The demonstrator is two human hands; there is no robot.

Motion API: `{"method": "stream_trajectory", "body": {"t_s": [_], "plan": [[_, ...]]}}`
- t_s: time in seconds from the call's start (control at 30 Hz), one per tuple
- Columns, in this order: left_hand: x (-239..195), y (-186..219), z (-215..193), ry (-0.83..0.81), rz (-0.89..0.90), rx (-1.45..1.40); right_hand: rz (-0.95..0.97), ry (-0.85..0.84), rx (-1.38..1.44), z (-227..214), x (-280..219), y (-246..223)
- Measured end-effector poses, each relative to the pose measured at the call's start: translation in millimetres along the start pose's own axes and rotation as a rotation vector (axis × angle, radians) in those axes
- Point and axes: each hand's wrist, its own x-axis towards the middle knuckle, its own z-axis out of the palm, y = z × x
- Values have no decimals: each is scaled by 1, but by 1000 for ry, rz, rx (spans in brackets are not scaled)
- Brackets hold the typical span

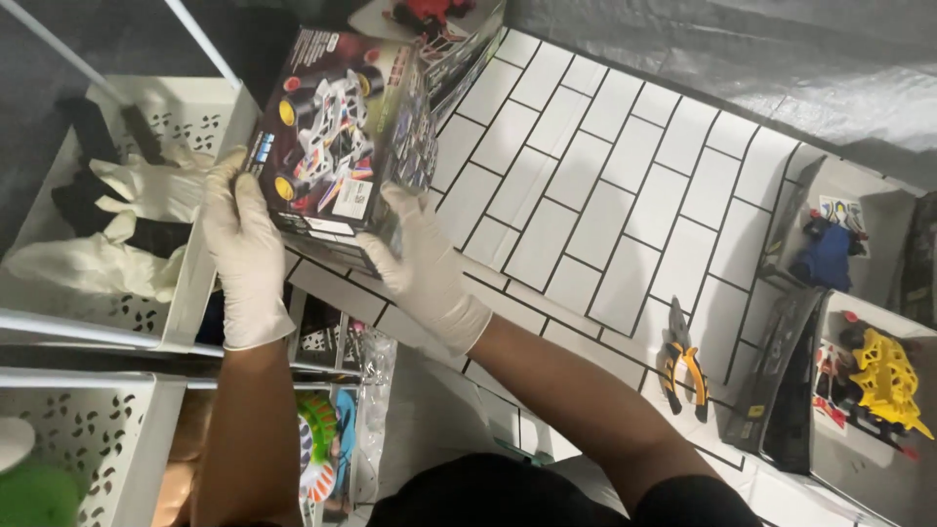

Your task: Assembling a plastic model toy car by cutting parts from a sprue and fitting them onto a chassis.

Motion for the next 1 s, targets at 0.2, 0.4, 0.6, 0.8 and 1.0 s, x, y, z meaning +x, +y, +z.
{"method": "stream_trajectory", "body": {"t_s": [0.2,0.4,0.6,0.8,1.0], "plan": [[3,-17,3,57,-30,-32,-8,27,-56,8,6,-7],[5,3,4,53,-180,-53,8,-105,-177,-26,-15,-38],[-53,122,35,281,130,-100,-144,42,-275,-147,-90,-80],[-144,239,141,-610,-46,-957,-40,438,-671,-274,-180,-88],[-221,308,190,-1171,24,-768,294,506,-1157,-356,-269,-91]]}}
